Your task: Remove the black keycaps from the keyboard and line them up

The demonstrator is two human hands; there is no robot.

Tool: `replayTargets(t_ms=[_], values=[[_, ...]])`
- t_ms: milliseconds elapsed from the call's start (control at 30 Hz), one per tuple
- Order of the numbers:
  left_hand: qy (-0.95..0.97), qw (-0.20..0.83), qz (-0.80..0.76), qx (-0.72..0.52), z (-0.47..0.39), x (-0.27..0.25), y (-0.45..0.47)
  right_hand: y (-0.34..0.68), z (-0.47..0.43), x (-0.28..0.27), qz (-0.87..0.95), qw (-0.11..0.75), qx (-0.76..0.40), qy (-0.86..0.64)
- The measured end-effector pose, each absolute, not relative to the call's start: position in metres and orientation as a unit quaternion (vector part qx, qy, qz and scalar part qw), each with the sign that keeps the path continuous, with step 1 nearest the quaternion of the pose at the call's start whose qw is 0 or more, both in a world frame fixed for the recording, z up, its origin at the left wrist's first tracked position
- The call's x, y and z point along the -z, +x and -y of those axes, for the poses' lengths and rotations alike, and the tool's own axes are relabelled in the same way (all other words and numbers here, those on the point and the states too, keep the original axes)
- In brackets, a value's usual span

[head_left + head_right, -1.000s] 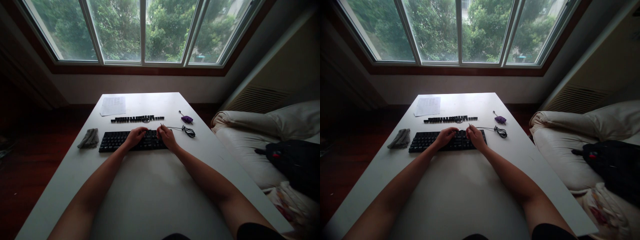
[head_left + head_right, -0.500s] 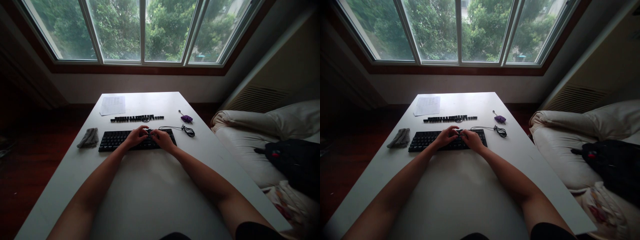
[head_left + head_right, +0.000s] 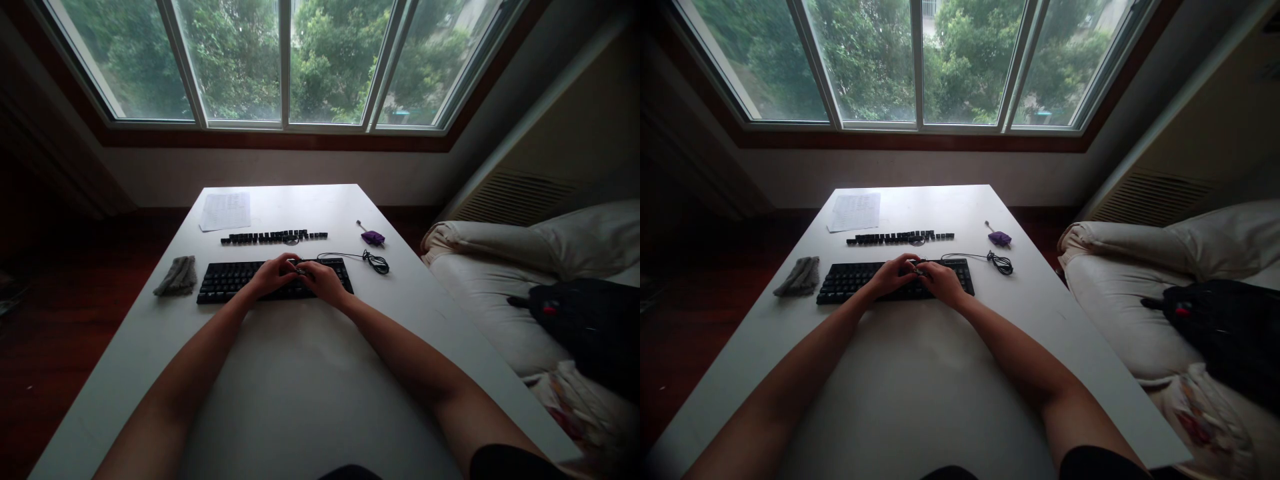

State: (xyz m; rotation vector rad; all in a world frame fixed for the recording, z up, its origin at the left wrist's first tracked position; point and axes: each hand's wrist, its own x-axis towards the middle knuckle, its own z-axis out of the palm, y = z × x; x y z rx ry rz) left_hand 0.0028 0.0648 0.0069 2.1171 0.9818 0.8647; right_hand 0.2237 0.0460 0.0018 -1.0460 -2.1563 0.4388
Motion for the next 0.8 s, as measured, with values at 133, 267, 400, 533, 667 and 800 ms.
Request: replayTargets(t_ms=[133, 267, 400, 533, 667, 800], values=[[0.804, 0.323, -0.374, -0.332, -0.0640, -0.0078, 0.0031, 0.2229, -0.0458, -0.0021, 0.837, 0.340, -0.168, -0.394], [0.801, 0.324, -0.379, -0.332, -0.0635, -0.0082, 0.0034, 0.2223, -0.0461, -0.0019, 0.835, 0.343, -0.170, -0.396], [0.798, 0.328, -0.378, -0.335, -0.0638, -0.0076, 0.0028, 0.2224, -0.0458, -0.0017, 0.831, 0.346, -0.171, -0.401], [0.797, 0.335, -0.374, -0.337, -0.0641, -0.0070, 0.0021, 0.2223, -0.0443, -0.0032, 0.829, 0.352, -0.172, -0.400], [0.796, 0.335, -0.374, -0.337, -0.0631, -0.0086, 0.0025, 0.2224, -0.0433, -0.0038, 0.828, 0.351, -0.168, -0.404], [0.799, 0.327, -0.373, -0.340, -0.0621, -0.0113, 0.0029, 0.2221, -0.0424, -0.0051, 0.831, 0.346, -0.153, -0.407]])
